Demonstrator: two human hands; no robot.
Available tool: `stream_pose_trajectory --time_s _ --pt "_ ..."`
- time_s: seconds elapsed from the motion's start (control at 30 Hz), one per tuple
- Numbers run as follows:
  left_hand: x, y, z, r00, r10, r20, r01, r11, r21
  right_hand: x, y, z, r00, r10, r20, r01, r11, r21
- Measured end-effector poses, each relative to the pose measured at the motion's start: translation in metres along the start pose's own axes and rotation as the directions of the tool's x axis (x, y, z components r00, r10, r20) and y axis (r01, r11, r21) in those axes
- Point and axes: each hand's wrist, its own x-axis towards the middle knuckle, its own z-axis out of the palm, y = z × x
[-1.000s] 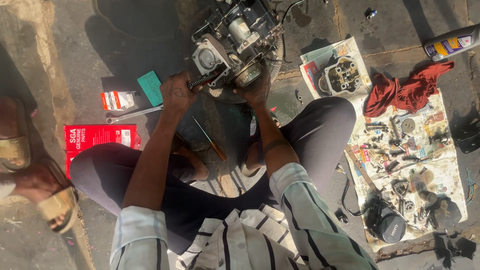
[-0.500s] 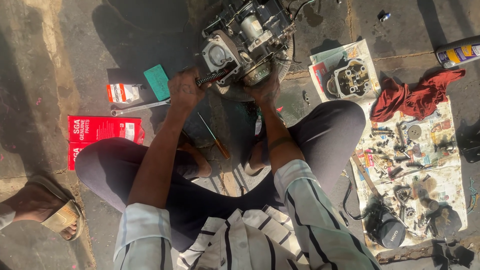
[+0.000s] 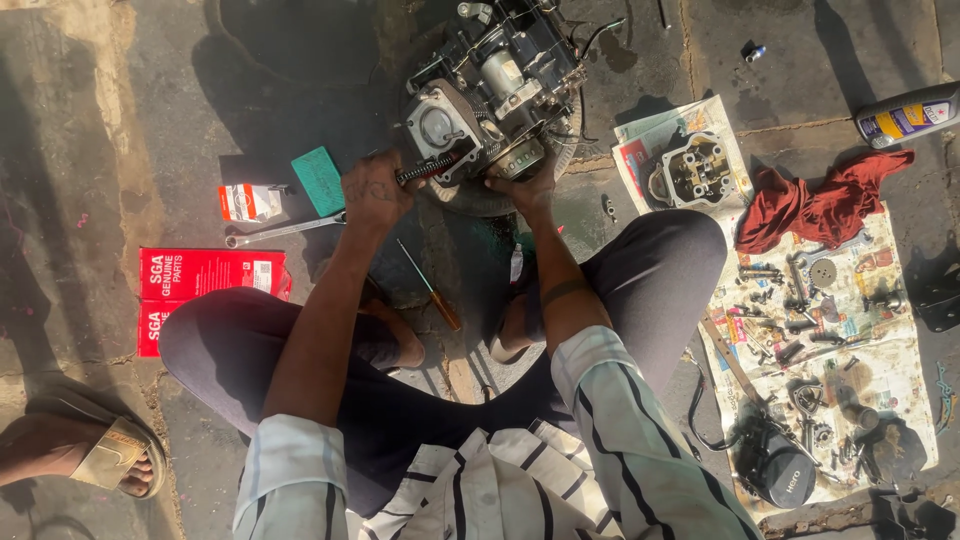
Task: Repairing or assembling a motorcycle engine block by installing a gasket and cylinder components.
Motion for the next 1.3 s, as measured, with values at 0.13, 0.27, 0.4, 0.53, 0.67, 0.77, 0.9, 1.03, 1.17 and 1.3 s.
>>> stream_pose_trajectory --time_s 0.13,0.27,0.4,0.53,0.67,0.77,0.9,1.03,1.17,1.3 --pt "0.000 -0.002 0.004 0.999 0.023 -0.046 -0.024 1.000 -0.017 0.003 0.010 0.001 0.996 -0.065 -0.058 0.047 0.961 -0.271" --pt "0.000 -0.002 0.002 1.000 -0.010 -0.019 0.010 1.000 -0.019 0.000 0.010 0.007 0.974 -0.199 -0.108 0.108 0.825 -0.555" --pt "0.002 -0.008 0.008 0.993 -0.090 0.072 0.090 0.996 0.010 0.001 0.009 0.009 0.978 -0.160 -0.135 0.035 0.762 -0.647" --pt "0.001 -0.008 0.007 0.999 -0.044 0.028 0.045 0.999 -0.014 0.004 0.011 0.009 0.986 -0.042 -0.159 -0.075 0.744 -0.664" --pt "0.001 -0.010 0.008 0.991 -0.103 0.082 0.103 0.995 0.001 0.003 0.006 0.011 0.988 -0.030 -0.152 -0.076 0.764 -0.641" --pt "0.000 -0.010 0.006 0.991 -0.098 0.088 0.097 0.995 0.013 0.001 0.003 0.012 0.988 -0.008 -0.156 -0.092 0.779 -0.620" --pt "-0.002 -0.013 0.008 0.994 -0.084 0.074 0.084 0.996 0.006 0.000 0.000 0.013 0.986 0.002 -0.165 -0.101 0.796 -0.596" --pt "0.000 -0.012 0.008 0.987 -0.119 0.106 0.118 0.993 0.023 0.002 0.005 0.013 0.984 0.014 -0.175 -0.118 0.794 -0.597" --pt "0.000 -0.009 0.010 0.993 -0.073 0.096 0.074 0.997 -0.007 0.002 0.003 0.014 0.983 0.005 -0.181 -0.114 0.792 -0.600" --pt "0.001 -0.008 0.012 0.994 -0.089 0.069 0.090 0.996 -0.015 -0.001 0.003 0.012 0.986 -0.018 -0.163 -0.084 0.798 -0.597"
